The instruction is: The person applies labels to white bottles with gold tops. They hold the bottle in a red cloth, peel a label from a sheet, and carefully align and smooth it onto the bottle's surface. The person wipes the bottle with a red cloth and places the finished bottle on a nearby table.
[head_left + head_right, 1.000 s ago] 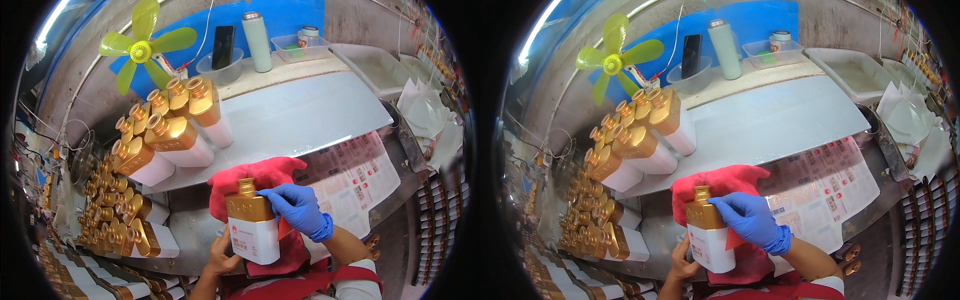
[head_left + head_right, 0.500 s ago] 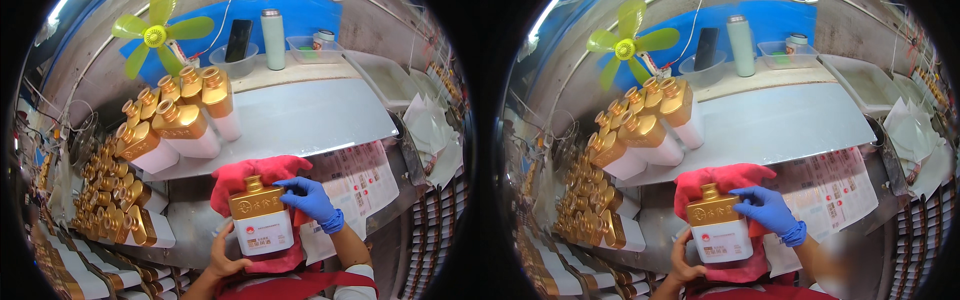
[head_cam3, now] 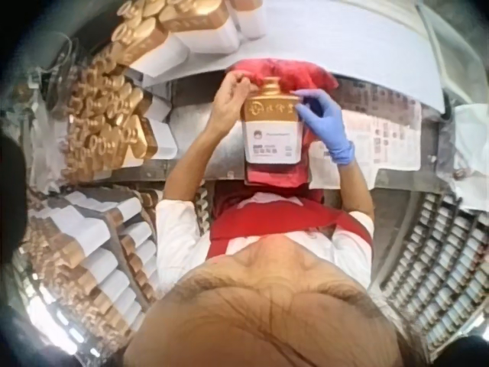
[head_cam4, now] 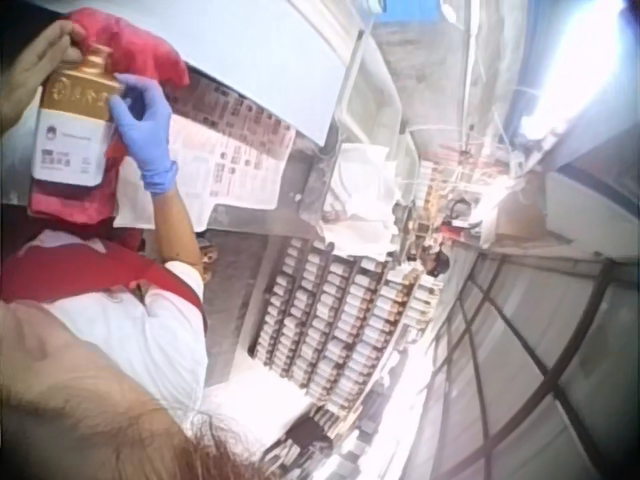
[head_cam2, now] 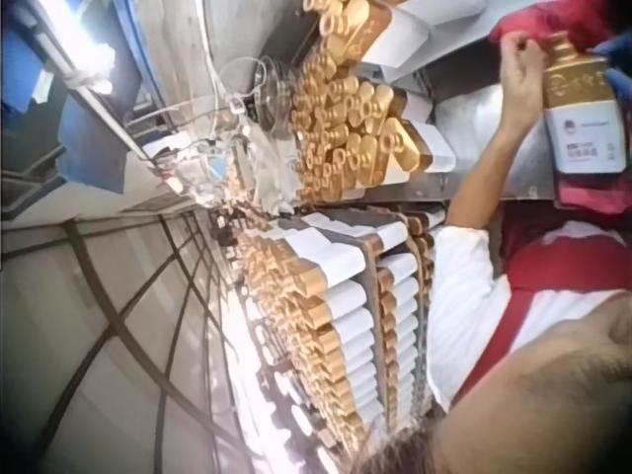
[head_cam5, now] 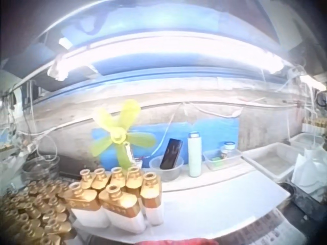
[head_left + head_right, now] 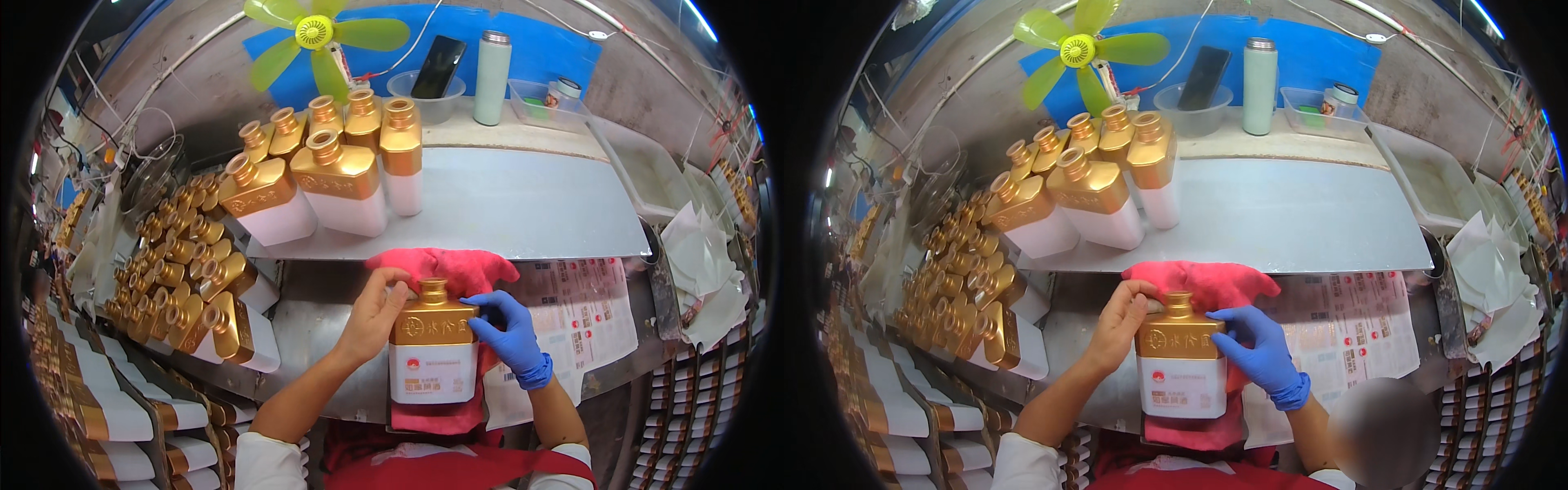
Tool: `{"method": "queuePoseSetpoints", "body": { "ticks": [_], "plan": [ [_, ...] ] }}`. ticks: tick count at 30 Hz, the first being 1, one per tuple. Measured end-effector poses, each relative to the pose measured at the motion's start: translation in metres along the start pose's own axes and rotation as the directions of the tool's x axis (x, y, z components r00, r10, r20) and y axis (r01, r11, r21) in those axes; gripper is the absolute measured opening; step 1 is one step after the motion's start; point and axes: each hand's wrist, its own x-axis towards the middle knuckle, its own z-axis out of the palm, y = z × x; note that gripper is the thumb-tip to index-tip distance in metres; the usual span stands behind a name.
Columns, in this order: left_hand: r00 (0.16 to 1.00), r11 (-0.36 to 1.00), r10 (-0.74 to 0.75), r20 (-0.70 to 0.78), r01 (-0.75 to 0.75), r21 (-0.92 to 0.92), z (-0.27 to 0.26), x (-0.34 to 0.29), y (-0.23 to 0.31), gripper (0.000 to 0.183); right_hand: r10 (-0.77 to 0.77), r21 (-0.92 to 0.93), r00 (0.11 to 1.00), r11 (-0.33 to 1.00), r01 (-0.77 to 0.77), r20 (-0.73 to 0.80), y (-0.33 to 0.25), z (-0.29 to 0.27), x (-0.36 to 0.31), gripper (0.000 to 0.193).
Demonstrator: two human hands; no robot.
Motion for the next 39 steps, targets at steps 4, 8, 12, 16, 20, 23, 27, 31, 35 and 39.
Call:
{"method": "queuePoseSetpoints", "body": {
  "ticks": [4,8,12,16,20,23,27,31,35,39],
  "plan": [
    [0.986,0.994,0.018,0.164,0.001,-0.112,0.001,-0.006,0.019,0.038,-0.108,0.048,0.993,0.993,0.105,0.045,0.001,-0.001,-0.013,0.033],
    [0.969,0.998,0.046,0.241,-0.033,-0.058,0.006,-0.008,0.035,0.043,-0.154,0.028,0.985,0.988,0.152,0.083,-0.002,-0.005,-0.02,0.035],
    [0.956,0.996,-0.009,0.293,0.034,-0.081,0.005,-0.004,0.05,0.035,-0.174,0.045,0.981,0.984,0.171,0.087,-0.004,-0.004,-0.025,0.035],
    [0.926,0.997,0.037,0.375,-0.011,-0.072,-0.002,0.0,0.05,0.031,-0.183,0.066,0.979,0.982,0.177,0.091,0.0,-0.006,-0.03,0.036],
    [0.906,0.996,0.079,0.416,-0.055,-0.071,-0.01,0.006,0.042,0.034,-0.198,0.1,0.977,0.977,0.19,0.084,0.002,-0.003,-0.029,0.037],
    [0.885,0.995,0.102,0.455,-0.085,-0.057,-0.014,0.011,0.037,0.034,-0.199,0.081,0.976,0.978,0.192,0.088,0.002,-0.003,-0.03,0.037],
    [0.833,0.991,0.129,0.538,-0.127,-0.04,-0.02,0.021,0.033,0.034,-0.153,0.165,0.988,0.975,0.148,0.014,-0.002,0.001,-0.033,0.038],
    [0.763,0.98,0.2,0.614,-0.16,-0.12,-0.026,0.03,0.028,0.035,-0.131,0.186,0.99,0.975,0.119,0.053,-0.004,0.0,-0.036,0.037],
    [0.719,0.984,0.166,0.675,-0.073,-0.164,-0.027,0.033,0.034,0.034,-0.16,0.166,0.98,0.976,0.139,0.117,0.002,-0.008,-0.04,0.036],
    [0.689,0.97,0.238,0.685,-0.142,-0.196,-0.023,0.034,0.033,0.032,-0.156,0.159,0.979,0.978,0.134,0.129,0.001,-0.008,-0.041,0.037]
  ]
}}
